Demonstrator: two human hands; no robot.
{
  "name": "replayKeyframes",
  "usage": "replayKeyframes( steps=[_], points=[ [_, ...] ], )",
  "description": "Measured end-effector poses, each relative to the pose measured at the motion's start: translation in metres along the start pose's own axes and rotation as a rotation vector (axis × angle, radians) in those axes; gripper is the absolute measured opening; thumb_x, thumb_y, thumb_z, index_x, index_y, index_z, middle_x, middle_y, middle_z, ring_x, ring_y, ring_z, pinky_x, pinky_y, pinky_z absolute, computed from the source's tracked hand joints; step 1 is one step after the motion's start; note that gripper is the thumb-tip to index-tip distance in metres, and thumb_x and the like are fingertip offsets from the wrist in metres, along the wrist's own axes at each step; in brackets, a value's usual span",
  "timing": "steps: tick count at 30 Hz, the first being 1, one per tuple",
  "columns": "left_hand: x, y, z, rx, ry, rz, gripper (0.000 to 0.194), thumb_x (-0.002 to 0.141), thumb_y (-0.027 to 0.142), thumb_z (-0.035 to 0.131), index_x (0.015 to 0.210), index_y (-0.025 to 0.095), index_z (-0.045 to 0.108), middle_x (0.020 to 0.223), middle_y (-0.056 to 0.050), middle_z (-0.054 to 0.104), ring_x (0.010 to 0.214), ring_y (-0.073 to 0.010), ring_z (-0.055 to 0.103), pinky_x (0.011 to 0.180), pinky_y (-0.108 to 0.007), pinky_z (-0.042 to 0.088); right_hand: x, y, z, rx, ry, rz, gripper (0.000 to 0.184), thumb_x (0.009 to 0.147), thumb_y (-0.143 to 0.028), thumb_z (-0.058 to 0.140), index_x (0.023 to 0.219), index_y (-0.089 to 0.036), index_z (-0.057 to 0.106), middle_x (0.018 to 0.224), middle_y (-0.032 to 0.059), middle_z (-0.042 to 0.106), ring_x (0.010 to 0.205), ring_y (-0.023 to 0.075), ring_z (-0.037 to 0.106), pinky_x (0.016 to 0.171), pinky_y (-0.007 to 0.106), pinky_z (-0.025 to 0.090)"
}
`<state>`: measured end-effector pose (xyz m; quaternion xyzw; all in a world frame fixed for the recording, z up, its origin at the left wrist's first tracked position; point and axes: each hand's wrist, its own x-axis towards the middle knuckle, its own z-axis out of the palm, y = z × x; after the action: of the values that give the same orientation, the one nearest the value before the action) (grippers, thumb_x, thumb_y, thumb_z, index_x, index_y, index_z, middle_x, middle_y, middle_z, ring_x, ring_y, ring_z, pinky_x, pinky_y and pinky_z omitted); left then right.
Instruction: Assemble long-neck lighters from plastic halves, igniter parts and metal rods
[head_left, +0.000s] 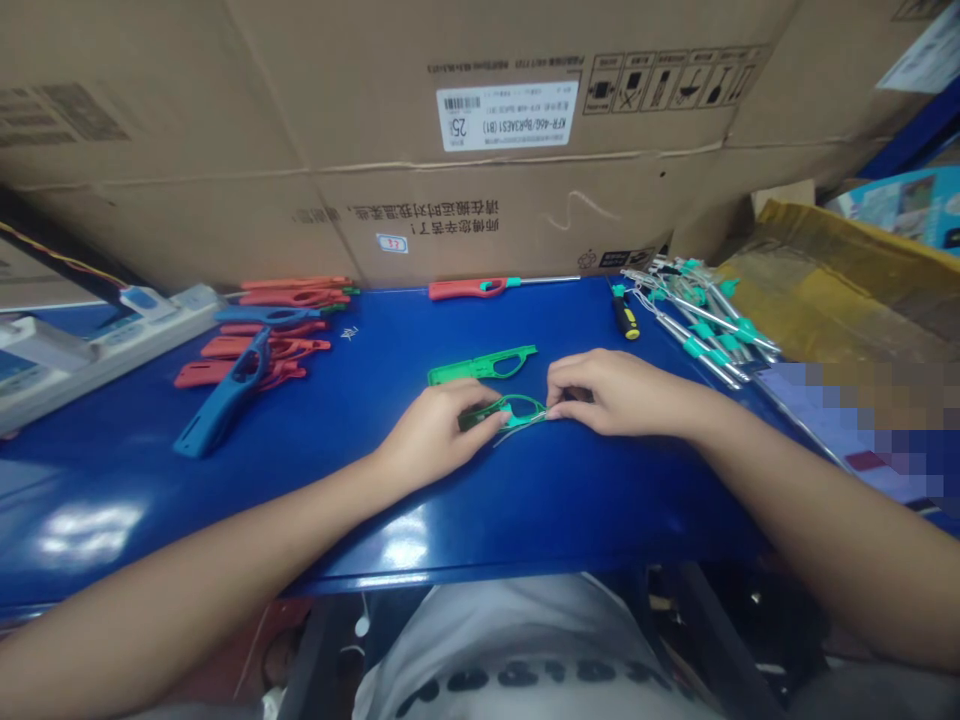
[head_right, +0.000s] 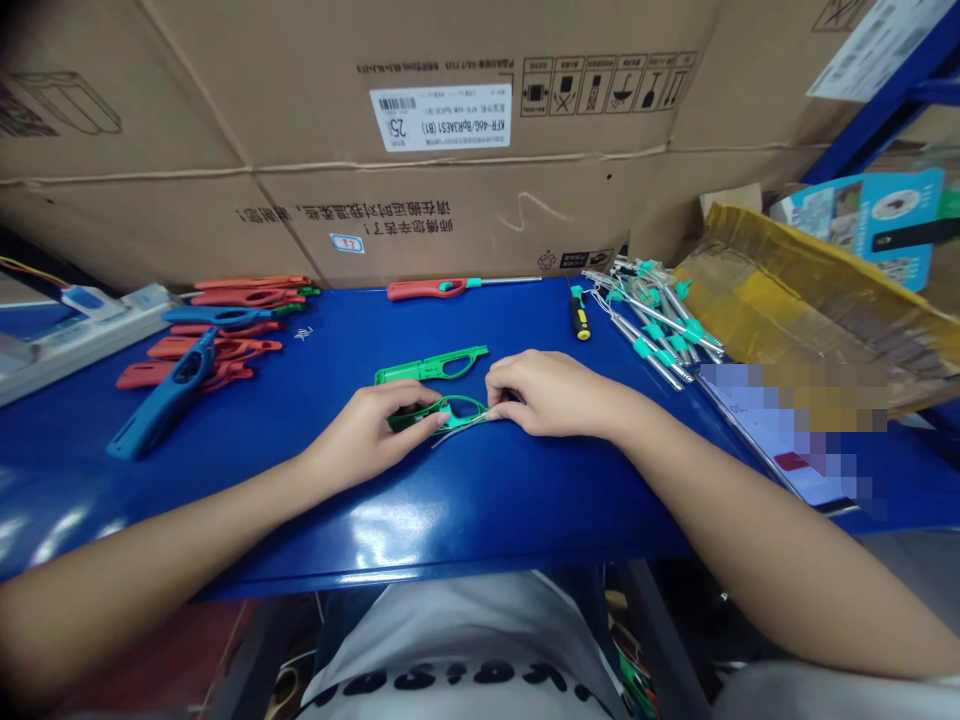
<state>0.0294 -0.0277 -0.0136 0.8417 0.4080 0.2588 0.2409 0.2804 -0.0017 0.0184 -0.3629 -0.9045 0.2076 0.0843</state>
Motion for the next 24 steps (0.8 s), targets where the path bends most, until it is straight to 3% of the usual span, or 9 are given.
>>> replayKeyframes(
  steps=[5, 11, 16, 24],
  points=[
    [0.0000, -0.0013, 0.0010, 0.011, 0.020, 0.010, 0.020, 0.096, 0.032, 0.062, 0.100, 0.017, 0.074, 0.093, -0.004, 0.072, 0.083, -0.0173, 0.066, 0.075, -0.029, 0.050, -0.0020, -0.0011, -0.0043, -0.013, 0.002, 0.000, 0.009, 0.088, -0.023, 0.067, 0.080, -0.020, 0.070, 0.088, 0.0030, 0.072, 0.077, 0.0161, 0.062, 0.066, 0.026, 0.038],
    [-0.0012, -0.0062, 0.0019, 0.095, 0.044, 0.061, 0.028, 0.098, 0.035, 0.059, 0.113, 0.017, 0.075, 0.092, -0.007, 0.068, 0.083, -0.0187, 0.065, 0.080, -0.033, 0.053, -0.0025, -0.0040, -0.0038, -0.004, 0.027, -0.037, 0.013, 0.087, -0.023, 0.068, 0.099, -0.018, 0.065, 0.094, 0.0039, 0.066, 0.071, 0.0131, 0.054, 0.063, 0.025, 0.037],
    [-0.0012, -0.0091, 0.0030, 0.110, 0.038, 0.086, 0.029, 0.098, 0.033, 0.058, 0.116, 0.016, 0.074, 0.089, -0.006, 0.066, 0.081, -0.0179, 0.064, 0.079, -0.032, 0.052, -0.0026, -0.0056, 0.0000, -0.044, 0.015, -0.110, 0.005, 0.090, -0.019, 0.063, 0.094, -0.018, 0.067, 0.099, 0.0041, 0.065, 0.072, 0.0121, 0.055, 0.064, 0.025, 0.038],
    [0.0000, -0.0093, 0.0047, 0.076, 0.061, 0.096, 0.027, 0.097, 0.031, 0.061, 0.114, 0.015, 0.074, 0.088, -0.006, 0.067, 0.080, -0.0170, 0.065, 0.077, -0.030, 0.052, -0.0038, -0.0054, -0.0019, -0.090, -0.016, -0.112, 0.009, 0.091, -0.020, 0.063, 0.095, -0.019, 0.071, 0.101, 0.0035, 0.065, 0.073, 0.0121, 0.058, 0.064, 0.025, 0.039]
  ],
)
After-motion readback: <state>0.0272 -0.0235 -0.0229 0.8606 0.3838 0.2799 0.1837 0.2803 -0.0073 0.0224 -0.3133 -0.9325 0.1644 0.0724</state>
